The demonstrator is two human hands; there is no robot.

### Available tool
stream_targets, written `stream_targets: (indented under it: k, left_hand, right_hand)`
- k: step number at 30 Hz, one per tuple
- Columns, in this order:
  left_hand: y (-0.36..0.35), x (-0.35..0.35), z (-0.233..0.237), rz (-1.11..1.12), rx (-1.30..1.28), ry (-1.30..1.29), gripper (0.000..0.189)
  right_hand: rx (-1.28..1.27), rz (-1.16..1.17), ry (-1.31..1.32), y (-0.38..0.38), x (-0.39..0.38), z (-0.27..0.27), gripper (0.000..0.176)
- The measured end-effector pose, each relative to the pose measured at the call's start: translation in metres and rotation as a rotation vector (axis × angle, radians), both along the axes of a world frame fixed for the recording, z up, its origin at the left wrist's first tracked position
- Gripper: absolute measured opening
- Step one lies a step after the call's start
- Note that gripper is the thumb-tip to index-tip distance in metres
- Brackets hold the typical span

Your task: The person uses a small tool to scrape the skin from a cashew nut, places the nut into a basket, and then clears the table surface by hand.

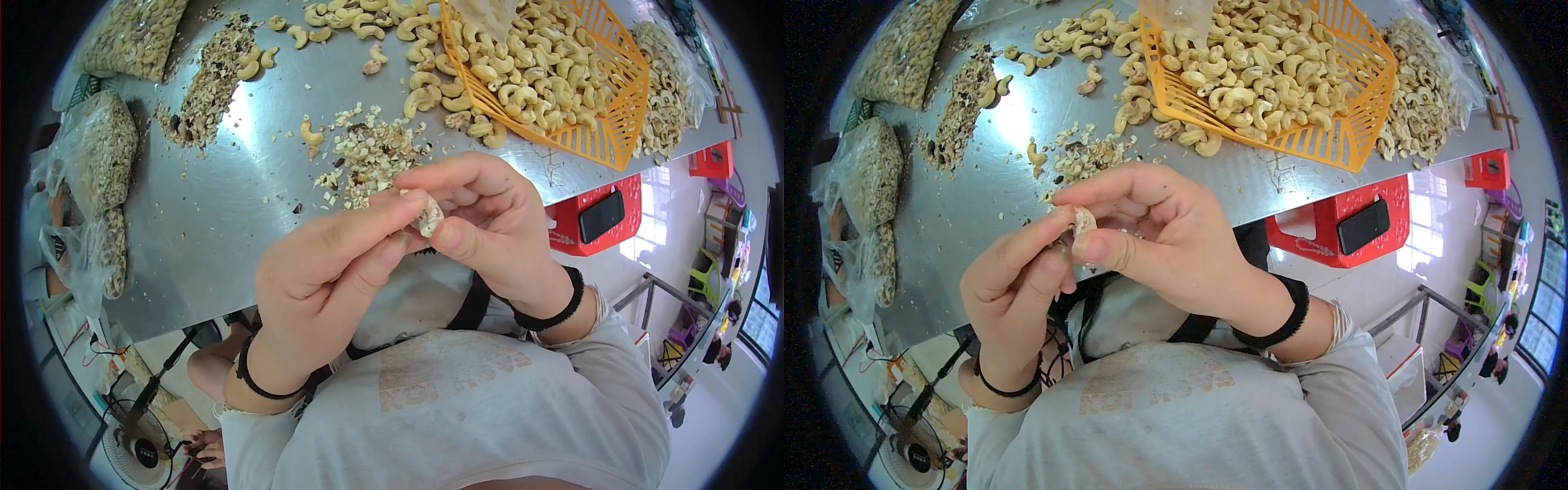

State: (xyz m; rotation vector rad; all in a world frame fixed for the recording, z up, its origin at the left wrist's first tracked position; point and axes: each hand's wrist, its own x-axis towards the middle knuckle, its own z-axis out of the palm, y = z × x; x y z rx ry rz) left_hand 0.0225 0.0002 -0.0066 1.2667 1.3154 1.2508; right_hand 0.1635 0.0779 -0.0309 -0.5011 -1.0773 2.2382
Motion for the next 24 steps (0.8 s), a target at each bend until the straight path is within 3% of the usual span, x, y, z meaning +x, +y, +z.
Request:
stream_targets:
  k: [2,4,14,18,20,22,24]
  left_hand:
    - [0.001,0.0004,0.0,-0.017,0.058,0.06,0.03]
    - [0.001,0.0011,0.0023,0.001,-0.044,-0.135,0.036]
    - [-0.002,-0.0055,0.0063,-0.094,-0.117,-0.209,0.038]
    - [-0.0021,-0.0053,0.0052,-0.055,-0.026,0.018,0.039]
    - [-0.0017,-0.0058,0.0042,-0.072,0.029,0.12,0.038]
    - [0.0009,-0.0031,0.0042,-0.011,0.192,0.411,0.037]
    - [0.0015,-0.0015,0.0004,0.01,0.243,0.49,0.036]
  right_hand:
    - [0.008,0.006,0.068,0.0012,0.0022,-0.0022,0.028]
    - [0.032,0.019,0.066,0.0028,0.0036,-0.0039,0.028]
    - [0.094,0.044,0.046,0.0009,0.0055,-0.0037,0.025]
    - [0.059,0.007,0.012,-0.0037,0.0039,-0.0009,0.025]
    - [0.134,-0.024,0.032,-0.0041,0.003,-0.0031,0.027]
    - [0.182,-0.05,-0.021,-0.0034,0.0017,-0.0025,0.027]
    - [0.23,-0.075,-0.073,-0.0037,0.0001,-0.0024,0.027]
